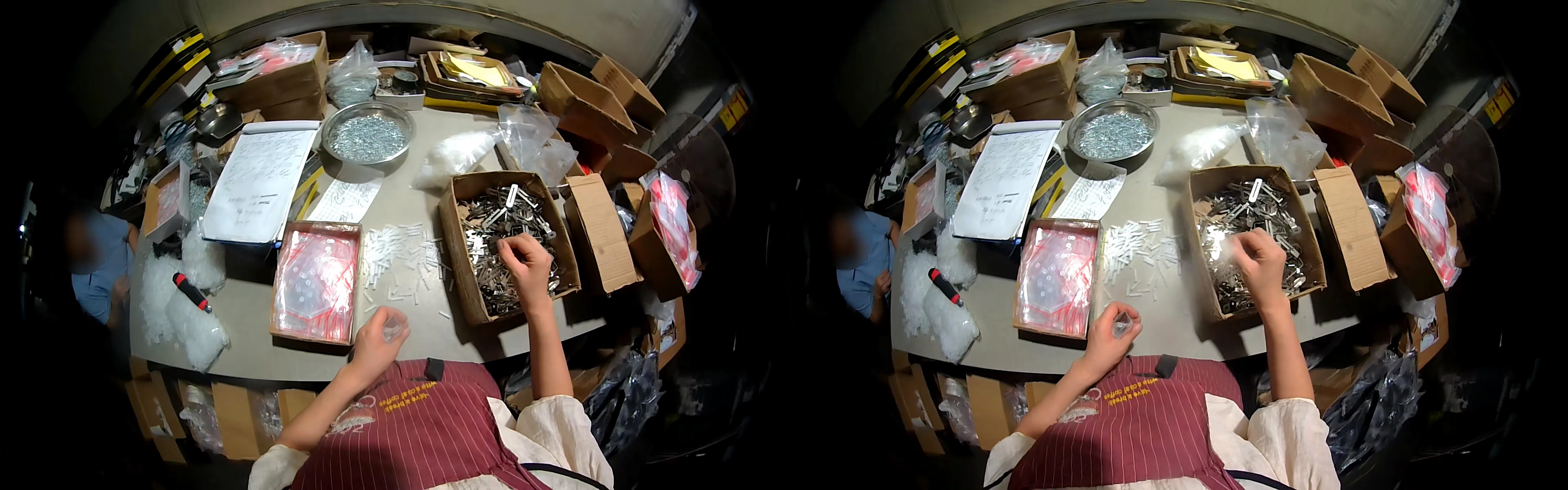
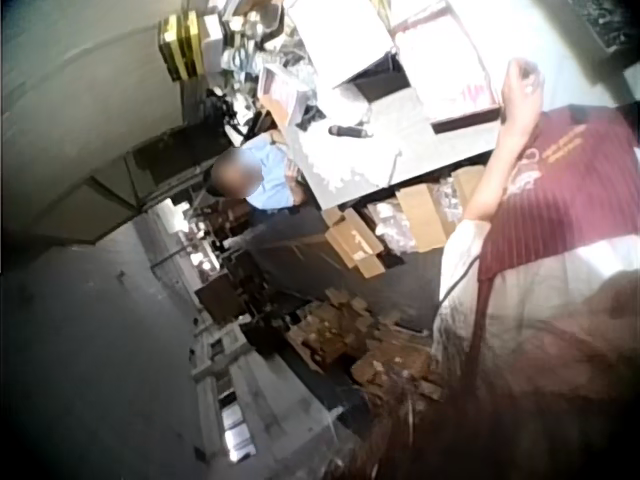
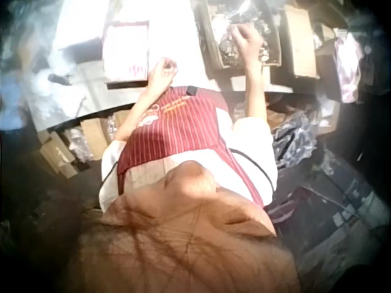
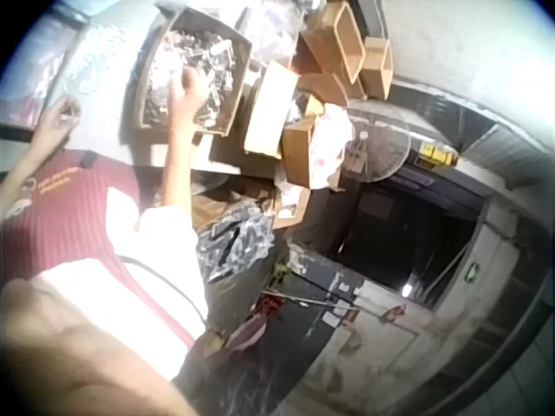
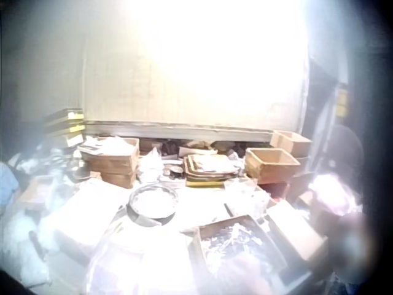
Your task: The person picks small metal hardware pieces from a cardboard box and places them into a pink plastic tray. The person repeats this action continuously, filling the tray with the hardware.
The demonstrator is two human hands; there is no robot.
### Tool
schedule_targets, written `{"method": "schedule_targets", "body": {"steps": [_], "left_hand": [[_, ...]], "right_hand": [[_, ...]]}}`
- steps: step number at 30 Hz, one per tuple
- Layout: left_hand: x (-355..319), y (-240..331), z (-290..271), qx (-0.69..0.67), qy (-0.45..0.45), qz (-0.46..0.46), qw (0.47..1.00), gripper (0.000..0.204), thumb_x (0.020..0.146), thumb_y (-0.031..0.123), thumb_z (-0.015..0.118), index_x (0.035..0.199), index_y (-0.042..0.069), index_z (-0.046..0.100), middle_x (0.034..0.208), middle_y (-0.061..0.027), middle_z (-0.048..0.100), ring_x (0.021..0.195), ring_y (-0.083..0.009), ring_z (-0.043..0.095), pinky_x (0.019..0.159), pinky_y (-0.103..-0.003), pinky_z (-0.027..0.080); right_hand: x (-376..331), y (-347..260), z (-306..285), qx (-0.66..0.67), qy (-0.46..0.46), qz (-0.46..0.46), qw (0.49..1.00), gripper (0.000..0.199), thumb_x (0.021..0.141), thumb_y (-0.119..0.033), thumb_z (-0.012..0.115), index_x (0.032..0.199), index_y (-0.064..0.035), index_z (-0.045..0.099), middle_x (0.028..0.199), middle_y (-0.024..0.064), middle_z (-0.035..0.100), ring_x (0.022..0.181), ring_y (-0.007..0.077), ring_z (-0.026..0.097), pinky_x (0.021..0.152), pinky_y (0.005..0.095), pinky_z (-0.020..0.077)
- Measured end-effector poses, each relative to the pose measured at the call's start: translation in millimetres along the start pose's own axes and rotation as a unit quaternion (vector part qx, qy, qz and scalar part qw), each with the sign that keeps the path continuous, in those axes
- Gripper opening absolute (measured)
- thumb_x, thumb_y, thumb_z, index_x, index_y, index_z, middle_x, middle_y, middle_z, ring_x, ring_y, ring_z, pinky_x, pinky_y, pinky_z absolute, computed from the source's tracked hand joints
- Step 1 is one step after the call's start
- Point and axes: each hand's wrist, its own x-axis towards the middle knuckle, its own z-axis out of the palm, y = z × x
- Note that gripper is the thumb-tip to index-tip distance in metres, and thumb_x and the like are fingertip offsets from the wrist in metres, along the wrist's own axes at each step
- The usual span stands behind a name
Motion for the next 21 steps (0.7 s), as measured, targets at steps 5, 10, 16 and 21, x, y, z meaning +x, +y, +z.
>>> {"method": "schedule_targets", "body": {"steps": [5,10,16,21], "left_hand": [[15,14,4,-0.018,0.020,0.046,0.999,0.026,0.087,0.007,0.076,0.106,0.002,0.059,0.093,-0.0124,0.070,0.092,-0.0265,0.072,0.084,-0.037,0.056],[22,28,7,-0.035,0.013,0.039,0.999,0.029,0.084,0.005,0.076,0.106,0.002,0.057,0.093,-0.0164,0.070,0.090,-0.0302,0.072,0.079,-0.039,0.055],[14,43,-10,-0.008,-0.022,0.094,0.995,0.032,0.079,-0.001,0.071,0.106,0.002,0.055,0.094,-0.0172,0.068,0.088,-0.0342,0.070,0.076,-0.039,0.054],[16,37,-16,-0.029,-0.060,0.080,0.995,0.031,0.081,0.002,0.074,0.107,0.002,0.057,0.098,-0.0148,0.069,0.093,-0.0273,0.070,0.081,-0.037,0.054]], "right_hand": [[-14,-51,16,0.132,-0.121,0.006,0.984,0.008,0.089,-0.005,0.071,0.085,0.0018,0.071,0.075,0.0007,0.061,0.066,0.0058,0.055,0.057,0.0238,0.0424],[-43,-97,49,0.048,-0.224,-0.287,0.930,0.006,0.087,-0.007,0.075,0.086,-0.0021,0.071,0.073,0.0107,0.061,0.060,0.0247,0.060,0.056,0.0368,0.0481],[-40,-109,40,0.052,-0.529,-0.136,0.836,0.019,0.094,-0.015,0.069,0.109,-0.0034,0.071,0.086,0.0162,0.071,0.070,0.0326,0.069,0.063,0.0404,0.0533],[-38,-82,40,0.033,-0.500,-0.216,0.838,0.031,0.087,-0.006,0.070,0.117,-0.0042,0.068,0.090,0.0167,0.070,0.078,0.0346,0.069,0.071,0.0422,0.0544]]}}
